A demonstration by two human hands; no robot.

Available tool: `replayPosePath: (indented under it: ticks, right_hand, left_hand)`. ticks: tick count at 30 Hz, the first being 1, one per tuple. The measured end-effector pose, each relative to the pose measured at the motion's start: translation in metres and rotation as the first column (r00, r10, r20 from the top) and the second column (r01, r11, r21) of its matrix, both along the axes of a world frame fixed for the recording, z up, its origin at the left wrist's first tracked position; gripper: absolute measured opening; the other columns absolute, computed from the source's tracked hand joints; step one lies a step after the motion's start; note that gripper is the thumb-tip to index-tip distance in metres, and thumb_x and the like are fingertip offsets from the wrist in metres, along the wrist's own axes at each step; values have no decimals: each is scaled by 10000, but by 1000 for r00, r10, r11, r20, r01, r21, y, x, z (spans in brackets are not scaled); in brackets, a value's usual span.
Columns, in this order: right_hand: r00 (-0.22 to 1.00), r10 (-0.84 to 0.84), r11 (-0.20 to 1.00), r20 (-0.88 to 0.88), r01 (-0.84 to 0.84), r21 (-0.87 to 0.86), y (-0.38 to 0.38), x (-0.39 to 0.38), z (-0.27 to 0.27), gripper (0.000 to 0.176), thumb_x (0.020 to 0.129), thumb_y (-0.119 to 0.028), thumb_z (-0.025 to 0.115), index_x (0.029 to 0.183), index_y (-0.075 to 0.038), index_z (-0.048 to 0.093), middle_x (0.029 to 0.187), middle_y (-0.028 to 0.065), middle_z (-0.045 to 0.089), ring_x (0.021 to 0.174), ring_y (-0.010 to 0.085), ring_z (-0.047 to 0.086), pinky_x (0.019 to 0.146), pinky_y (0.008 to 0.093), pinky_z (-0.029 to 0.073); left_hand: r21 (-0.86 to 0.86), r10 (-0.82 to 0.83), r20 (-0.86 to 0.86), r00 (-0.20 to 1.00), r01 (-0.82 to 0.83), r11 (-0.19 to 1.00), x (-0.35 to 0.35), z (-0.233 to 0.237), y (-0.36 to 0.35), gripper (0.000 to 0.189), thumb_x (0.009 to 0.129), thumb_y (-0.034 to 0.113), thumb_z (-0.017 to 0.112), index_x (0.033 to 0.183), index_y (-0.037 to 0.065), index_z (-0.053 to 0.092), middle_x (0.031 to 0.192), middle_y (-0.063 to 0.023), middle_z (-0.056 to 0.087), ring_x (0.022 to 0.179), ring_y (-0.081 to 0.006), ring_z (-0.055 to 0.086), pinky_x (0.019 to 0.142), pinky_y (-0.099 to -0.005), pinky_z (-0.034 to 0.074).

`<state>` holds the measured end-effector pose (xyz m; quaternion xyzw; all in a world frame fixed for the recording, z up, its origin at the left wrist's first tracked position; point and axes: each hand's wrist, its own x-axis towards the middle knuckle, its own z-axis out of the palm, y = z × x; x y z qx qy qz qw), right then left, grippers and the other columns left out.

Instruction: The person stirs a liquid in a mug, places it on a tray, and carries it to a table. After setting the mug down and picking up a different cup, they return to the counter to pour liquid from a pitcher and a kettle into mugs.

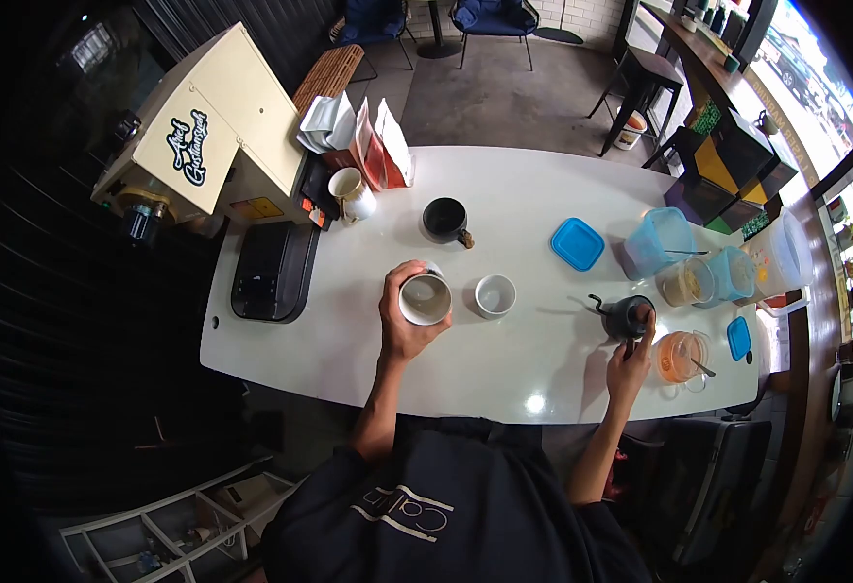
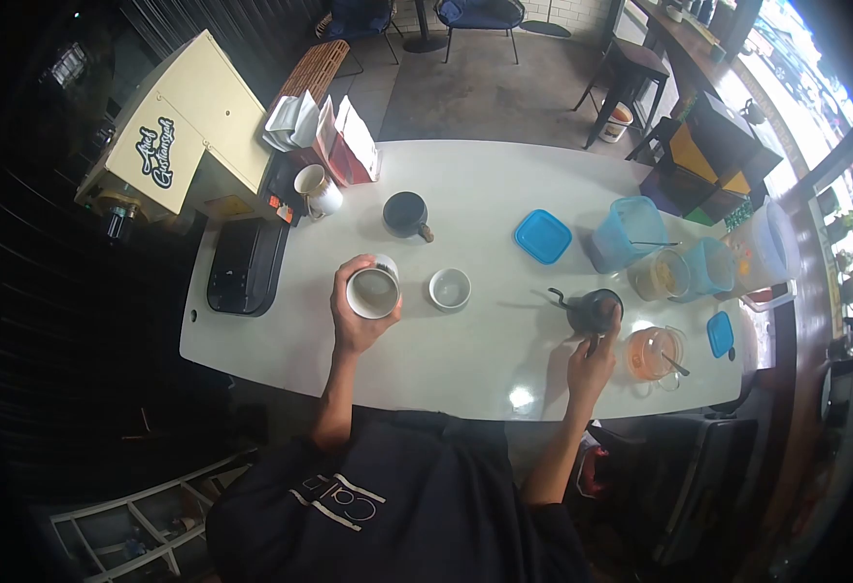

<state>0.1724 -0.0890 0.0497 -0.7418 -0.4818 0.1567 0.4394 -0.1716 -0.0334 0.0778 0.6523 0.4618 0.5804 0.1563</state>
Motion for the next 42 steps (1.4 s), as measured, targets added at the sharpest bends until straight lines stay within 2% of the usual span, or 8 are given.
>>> replayPosePath:
  ticks: [3, 7, 9, 16, 27, 33, 39, 42]
  right_hand:
    - [994, -1, 998, 110, -6, 61, 1, 1, -4, 818, 789, 127, 479, 1484, -216, 216, 1218, 291, 561, 1050, 441, 585, 793, 484, 489]
    - [994, 9, 997, 109, -18, 81, 0, 1, -3, 817, 791, 124, 479, 1484, -219, 216, 1210, 289, 567, 1046, 440, 587, 795, 485, 488]
    - [1000, 1, 1000, 27, -1, 10, 0, 0, -1, 794, 785, 138, 445, 1486, -170, 235, 1336, 258, 493, 1113, 425, 574, 902, 447, 483]
    - [998, -16, 1000, 62, 16, -1, 1, 0, -2, 788, 785, 133, 450, 1483, -171, 246, 1306, 258, 517, 1089, 431, 586, 905, 448, 482]
    - [992, -2, 997, 122, -8, 83, 2, 0, -4, 810, 777, 142, 466, 1480, -185, 230, 1243, 294, 542, 1082, 448, 561, 856, 475, 503]
    - [998, 30, 992, 51, -36, 117, 1, 1, -3, 824, 765, 149, 462, 1484, -188, 241, 1240, 291, 549, 1085, 431, 575, 865, 455, 509]
    - [999, -17, 1000, 27, 16, 23, -1, 3, -4, 830, 764, 151, 467, 1489, -188, 250, 1277, 253, 540, 1082, 425, 580, 873, 441, 507]
    - [999, 20, 988, 49, -27, 152, 1, 2, -5, 827, 770, 149, 466, 1490, -196, 250, 1272, 262, 539, 1079, 426, 581, 854, 445, 507]
  left_hand:
    - [47, -21, -29, 999, 23, 999, 3, 10, 2, 683, 584, 58, 810, 1174, 44, 466, 1177, -153, 565, 1090, -305, 566, 959, -405, 456]
    - [116, -78, -110, 991, 90, 989, 7, 26, 5, 703, 617, 17, 804, 1214, 49, 435, 1273, -168, 516, 1122, -261, 553, 970, -388, 451]
    - [89, -113, -20, 993, 115, 989, 13, 34, 5, 697, 610, 26, 810, 1204, 36, 444, 1240, -165, 536, 1128, -275, 554, 982, -390, 446]
    - [-9, -164, 124, 979, 166, 986, 23, 49, 5, 679, 620, 38, 820, 1190, 20, 453, 1191, -158, 555, 1097, -253, 577, 952, -362, 464]
    - [-47, -236, 23, 971, 237, 970, 29, 44, -5, 683, 623, 18, 815, 1196, 34, 444, 1203, -159, 547, 1112, -244, 571, 954, -354, 461]
    - [-215, -422, 55, 905, 423, 880, 25, 53, -16, 664, 619, 17, 808, 1185, 36, 461, 1185, -123, 565, 1117, -222, 571, 957, -354, 460]
    - [-258, -671, 195, 715, 698, 669, 47, 50, -18, 649, 606, 59, 820, 1166, 50, 492, 1158, -95, 591, 1100, -222, 575, 945, -338, 448]
    - [-332, -717, 254, 650, 754, 566, 69, 42, -22, 636, 631, 74, 813, 1181, 55, 496, 1166, -87, 570, 1099, -216, 569, 952, -338, 438]
